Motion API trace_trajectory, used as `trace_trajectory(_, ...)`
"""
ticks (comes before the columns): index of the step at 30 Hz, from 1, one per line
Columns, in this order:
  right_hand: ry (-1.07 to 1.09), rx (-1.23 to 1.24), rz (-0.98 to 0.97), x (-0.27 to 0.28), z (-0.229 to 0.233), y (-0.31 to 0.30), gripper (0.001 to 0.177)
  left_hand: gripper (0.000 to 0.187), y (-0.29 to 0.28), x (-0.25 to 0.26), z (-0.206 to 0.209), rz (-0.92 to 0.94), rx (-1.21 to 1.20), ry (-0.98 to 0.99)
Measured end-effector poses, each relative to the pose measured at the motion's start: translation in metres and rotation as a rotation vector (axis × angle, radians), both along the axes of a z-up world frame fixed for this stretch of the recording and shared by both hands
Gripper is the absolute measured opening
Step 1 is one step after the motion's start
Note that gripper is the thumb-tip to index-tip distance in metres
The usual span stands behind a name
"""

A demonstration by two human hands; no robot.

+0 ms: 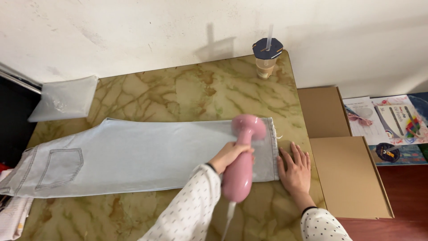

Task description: Using a handheld garment steamer to remove wrinkles from a pair of jeans laid flat on a table.

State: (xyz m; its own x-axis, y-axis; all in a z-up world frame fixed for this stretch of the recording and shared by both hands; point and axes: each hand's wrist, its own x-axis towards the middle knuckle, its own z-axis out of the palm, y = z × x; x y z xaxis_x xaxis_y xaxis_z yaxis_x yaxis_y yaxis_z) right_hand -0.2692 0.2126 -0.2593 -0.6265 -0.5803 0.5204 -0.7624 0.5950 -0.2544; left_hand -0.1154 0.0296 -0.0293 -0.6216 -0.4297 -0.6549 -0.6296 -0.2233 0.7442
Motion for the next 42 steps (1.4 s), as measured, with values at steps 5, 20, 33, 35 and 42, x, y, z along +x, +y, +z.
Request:
trace_trajectory(5,-0.019,-0.015,0.001,-0.003,-0.001,-0.001,0.035,0.075,-0.005,-0.032,-0.031,0.050,-0.019,0.048)
trace_trajectory(20,0.004,-0.004,0.000,0.001,0.000,-0.001,0.035,0.055,0.011,0.053,0.013,-0.113,0.230,-0.028)
trace_trajectory(33,-0.031,0.017,-0.007,0.001,0.010,-0.002,0.035,0.072,0.025,-0.015,0.012,0.003,0.101,0.043)
trace_trajectory(35,-0.042,0.011,-0.006,0.005,0.014,0.001,0.035,0.068,0.023,0.013,0.029,-0.046,0.093,0.009)
trace_trajectory(42,-0.120,0.016,0.052,0.005,0.019,-0.001,0.038,0.021,0.027,0.054,0.019,-0.044,0.409,-0.010)
